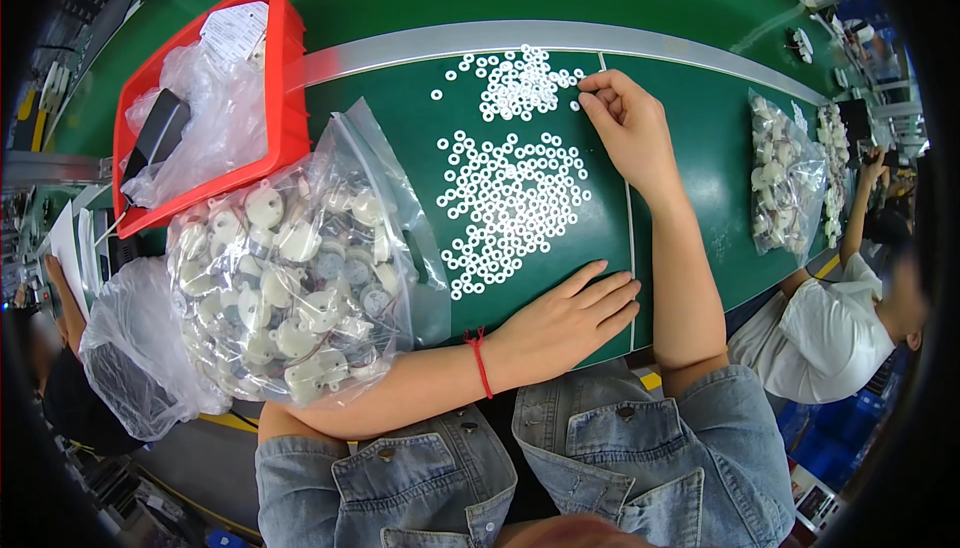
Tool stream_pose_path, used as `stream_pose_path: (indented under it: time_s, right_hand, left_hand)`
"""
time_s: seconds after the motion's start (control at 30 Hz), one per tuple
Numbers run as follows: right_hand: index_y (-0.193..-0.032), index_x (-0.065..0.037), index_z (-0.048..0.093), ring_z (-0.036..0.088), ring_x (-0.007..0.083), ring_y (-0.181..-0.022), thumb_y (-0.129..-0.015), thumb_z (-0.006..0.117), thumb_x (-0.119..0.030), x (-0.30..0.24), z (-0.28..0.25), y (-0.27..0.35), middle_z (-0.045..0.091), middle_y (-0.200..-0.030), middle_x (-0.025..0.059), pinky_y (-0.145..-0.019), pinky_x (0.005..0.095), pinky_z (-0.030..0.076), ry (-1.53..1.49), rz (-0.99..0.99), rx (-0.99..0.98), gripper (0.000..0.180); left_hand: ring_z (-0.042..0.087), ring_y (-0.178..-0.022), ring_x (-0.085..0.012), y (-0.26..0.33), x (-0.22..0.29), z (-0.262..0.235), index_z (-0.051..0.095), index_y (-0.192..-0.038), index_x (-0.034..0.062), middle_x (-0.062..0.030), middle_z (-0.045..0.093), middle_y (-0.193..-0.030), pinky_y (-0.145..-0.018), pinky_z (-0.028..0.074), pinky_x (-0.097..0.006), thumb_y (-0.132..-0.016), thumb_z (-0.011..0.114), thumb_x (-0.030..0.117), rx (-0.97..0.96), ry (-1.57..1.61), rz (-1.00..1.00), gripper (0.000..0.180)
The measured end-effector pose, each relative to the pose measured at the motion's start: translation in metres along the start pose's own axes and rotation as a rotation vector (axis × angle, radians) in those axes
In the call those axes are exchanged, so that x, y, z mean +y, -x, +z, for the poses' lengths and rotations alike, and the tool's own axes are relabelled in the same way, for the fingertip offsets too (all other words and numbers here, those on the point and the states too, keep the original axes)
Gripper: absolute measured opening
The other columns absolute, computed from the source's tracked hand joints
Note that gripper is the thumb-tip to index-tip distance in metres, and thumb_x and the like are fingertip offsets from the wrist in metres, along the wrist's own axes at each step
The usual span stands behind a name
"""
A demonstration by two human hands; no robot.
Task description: The person sorts small white plastic washers on a green workbench. They pick up individual washers from a large pile and place them into a smaller, more organized pile using their right hand. The task is repetitive and involves manual dexterity to separate the small components.
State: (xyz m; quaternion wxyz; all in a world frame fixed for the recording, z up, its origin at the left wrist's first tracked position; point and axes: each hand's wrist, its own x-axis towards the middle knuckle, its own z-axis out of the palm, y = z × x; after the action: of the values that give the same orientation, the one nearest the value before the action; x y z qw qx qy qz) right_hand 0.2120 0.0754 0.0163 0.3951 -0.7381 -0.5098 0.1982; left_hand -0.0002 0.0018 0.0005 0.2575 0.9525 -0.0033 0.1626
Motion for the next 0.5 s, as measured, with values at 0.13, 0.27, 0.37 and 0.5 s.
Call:
stream_pose_path:
  time_s: [0.13, 0.27, 0.37, 0.5]
  right_hand:
    - [-0.102, 0.001, 0.072, 0.052, 0.0102, -0.065, -0.094, 0.071, -0.007, 0.001, -0.001, 0.001, 0.062, -0.078, 0.0034, -0.06, 0.0278, 0.043, 0.02, -0.047, -0.015, 0.011]
    - [-0.102, -0.001, 0.073, 0.051, 0.01, -0.067, -0.093, 0.071, -0.006, -0.001, -0.014, 0.003, 0.063, -0.085, 0.0037, -0.061, 0.0268, 0.043, 0.036, -0.128, -0.282, 0.011]
    - [-0.102, -0.001, 0.073, 0.04, 0.0048, -0.064, -0.093, 0.071, -0.001, -0.005, -0.018, 0.008, 0.057, -0.085, -0.0023, -0.058, 0.023, 0.036, -0.068, -0.069, -0.282, 0.009]
    - [-0.103, -0.004, 0.075, 0.049, 0.0113, -0.064, -0.091, 0.072, -0.003, -0.001, 0.0, 0.005, 0.061, -0.083, 0.0034, -0.06, 0.0287, 0.042, -0.082, -0.115, -0.087, 0.012]
  left_hand:
    - [0.048, -0.144, -0.0256, 0.0, 0.0, -0.001, 0.061, -0.138, 0.0043, -0.0127, 0.056, -0.15, -0.124, 0.032, -0.046, -0.094, 0.058, 0.016, -0.007, 0.0, 0.004, 0.045]
    - [0.048, -0.144, -0.0254, 0.0, -0.001, -0.002, 0.061, -0.138, 0.0045, -0.0126, 0.056, -0.149, -0.124, 0.032, -0.046, -0.095, 0.058, 0.016, -0.003, 0.005, -0.003, 0.045]
    - [0.049, -0.143, -0.0253, 0.0, 0.0, -0.002, 0.061, -0.139, 0.0046, -0.0124, 0.056, -0.149, -0.124, 0.032, -0.046, -0.095, 0.058, 0.016, 0.0, 0.009, -0.005, 0.045]
    - [0.049, -0.143, -0.0253, -0.001, 0.0, -0.003, 0.061, -0.138, 0.0046, -0.0122, 0.056, -0.149, -0.124, 0.033, -0.046, -0.095, 0.058, 0.016, -0.002, 0.001, -0.005, 0.045]
